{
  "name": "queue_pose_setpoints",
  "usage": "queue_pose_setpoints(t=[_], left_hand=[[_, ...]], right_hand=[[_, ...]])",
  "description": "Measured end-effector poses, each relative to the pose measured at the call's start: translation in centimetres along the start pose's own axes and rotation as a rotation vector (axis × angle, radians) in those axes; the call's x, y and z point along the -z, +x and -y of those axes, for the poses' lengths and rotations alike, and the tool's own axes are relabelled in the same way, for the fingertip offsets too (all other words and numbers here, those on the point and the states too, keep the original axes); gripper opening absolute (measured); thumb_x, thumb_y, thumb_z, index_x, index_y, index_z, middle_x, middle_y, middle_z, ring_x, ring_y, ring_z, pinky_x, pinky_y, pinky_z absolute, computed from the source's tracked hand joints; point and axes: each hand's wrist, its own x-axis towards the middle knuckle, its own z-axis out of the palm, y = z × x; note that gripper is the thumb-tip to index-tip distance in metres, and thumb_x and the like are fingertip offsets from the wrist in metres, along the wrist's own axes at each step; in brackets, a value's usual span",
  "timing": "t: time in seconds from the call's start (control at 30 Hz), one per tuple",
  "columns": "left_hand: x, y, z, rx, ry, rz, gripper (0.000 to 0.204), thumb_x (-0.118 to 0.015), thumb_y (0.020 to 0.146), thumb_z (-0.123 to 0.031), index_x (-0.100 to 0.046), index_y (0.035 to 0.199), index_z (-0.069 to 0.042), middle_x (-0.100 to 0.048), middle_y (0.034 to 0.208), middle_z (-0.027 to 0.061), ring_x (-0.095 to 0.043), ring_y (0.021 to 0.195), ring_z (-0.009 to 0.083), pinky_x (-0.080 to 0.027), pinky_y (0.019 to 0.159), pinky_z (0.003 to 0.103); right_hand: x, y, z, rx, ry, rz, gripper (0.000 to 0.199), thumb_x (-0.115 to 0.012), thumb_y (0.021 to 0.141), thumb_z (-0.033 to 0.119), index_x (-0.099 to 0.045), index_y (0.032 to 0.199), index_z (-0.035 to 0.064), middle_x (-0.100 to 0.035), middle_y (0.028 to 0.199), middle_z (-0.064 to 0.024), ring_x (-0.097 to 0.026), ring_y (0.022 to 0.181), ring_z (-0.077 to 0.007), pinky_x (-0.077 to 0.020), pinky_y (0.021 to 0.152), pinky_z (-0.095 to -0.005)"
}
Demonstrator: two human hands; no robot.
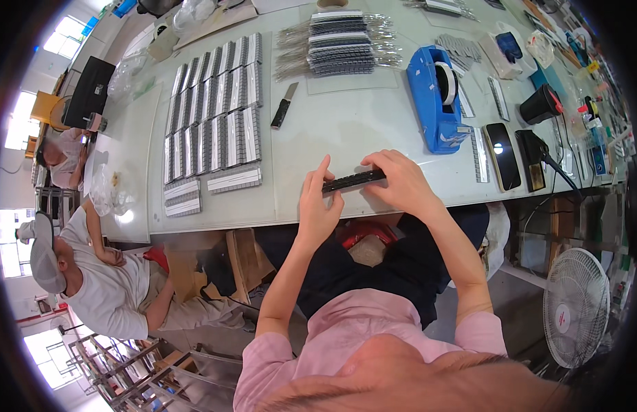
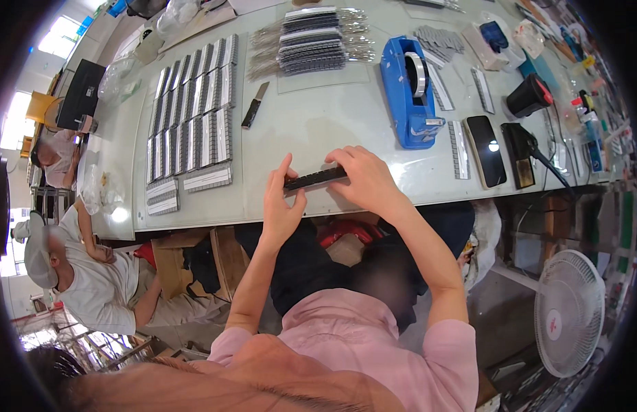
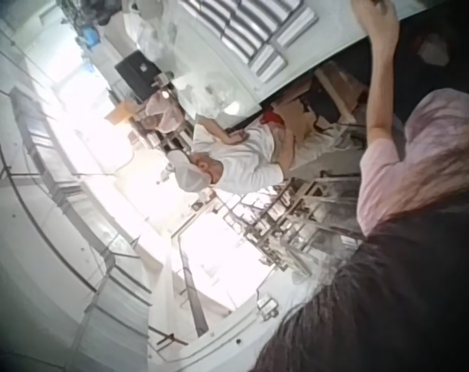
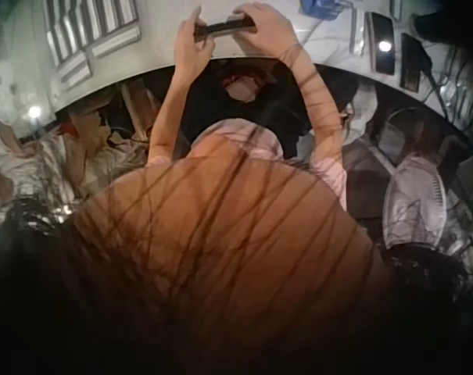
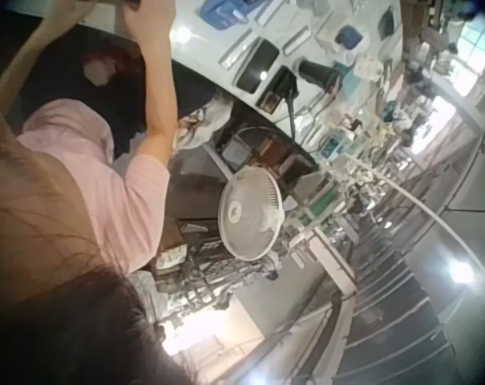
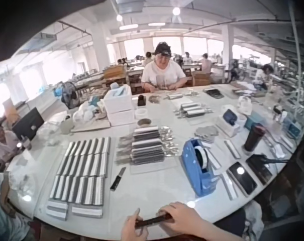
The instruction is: The person is assembling small metallic strips into plastic component trays at a workbench.
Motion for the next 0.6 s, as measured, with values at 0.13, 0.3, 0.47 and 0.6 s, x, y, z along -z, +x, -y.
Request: queue_pose_setpoints(t=[0.13, 0.3, 0.47, 0.6], left_hand=[[-0.5, 0.1, 0.1, 0.026, -0.035, -0.017, 0.069, -0.057, 0.076, 0.011, -0.042, 0.141, -0.004, -0.052, 0.106, 0.0122, -0.055, 0.097, 0.0253, -0.05, 0.082, 0.034], [-1.0, 0.1, -0.1, 0.045, -0.056, -0.028, 0.073, -0.055, 0.072, 0.013, -0.041, 0.142, -0.004, -0.052, 0.109, 0.0131, -0.054, 0.1, 0.0272, -0.048, 0.086, 0.035], [-1.4, 0.1, -0.3, 0.009, -0.039, -0.036, 0.077, -0.049, 0.07, 0.014, -0.039, 0.144, -0.004, -0.051, 0.113, 0.0152, -0.053, 0.104, 0.0297, -0.046, 0.091, 0.036], [-1.4, 0.3, -0.5, -0.026, -0.026, -0.034, 0.076, -0.047, 0.068, 0.014, -0.04, 0.143, -0.003, -0.05, 0.119, 0.0176, -0.051, 0.109, 0.0312, -0.043, 0.096, 0.037]], right_hand=[[-0.2, -1.1, -0.9, -0.046, 0.09, -0.053, 0.036, -0.073, 0.072, 0.011, -0.06, 0.105, 0.0075, -0.063, 0.093, -0.0088, -0.06, 0.092, -0.0289, -0.0488, 0.08, -0.038], [-2.7, -2.3, 0.1, -0.086, 0.207, -0.272, 0.051, -0.07, 0.074, 0.001, -0.055, 0.123, 0.0055, -0.059, 0.111, -0.014, -0.059, 0.098, -0.0297, -0.0483, 0.086, -0.0364], [-4.1, -3.3, 0.5, -0.105, 0.221, -0.336, 0.059, -0.062, 0.077, -0.005, -0.047, 0.134, 0.0045, -0.05, 0.128, -0.0206, -0.051, 0.116, -0.0392, -0.0457, 0.096, -0.0415], [-4.2, -3.3, 0.9, -0.117, 0.233, -0.337, 0.066, -0.058, 0.079, -0.007, -0.038, 0.142, 0.0035, -0.039, 0.14, -0.0254, -0.043, 0.126, -0.0434, -0.0424, 0.101, -0.0428]])
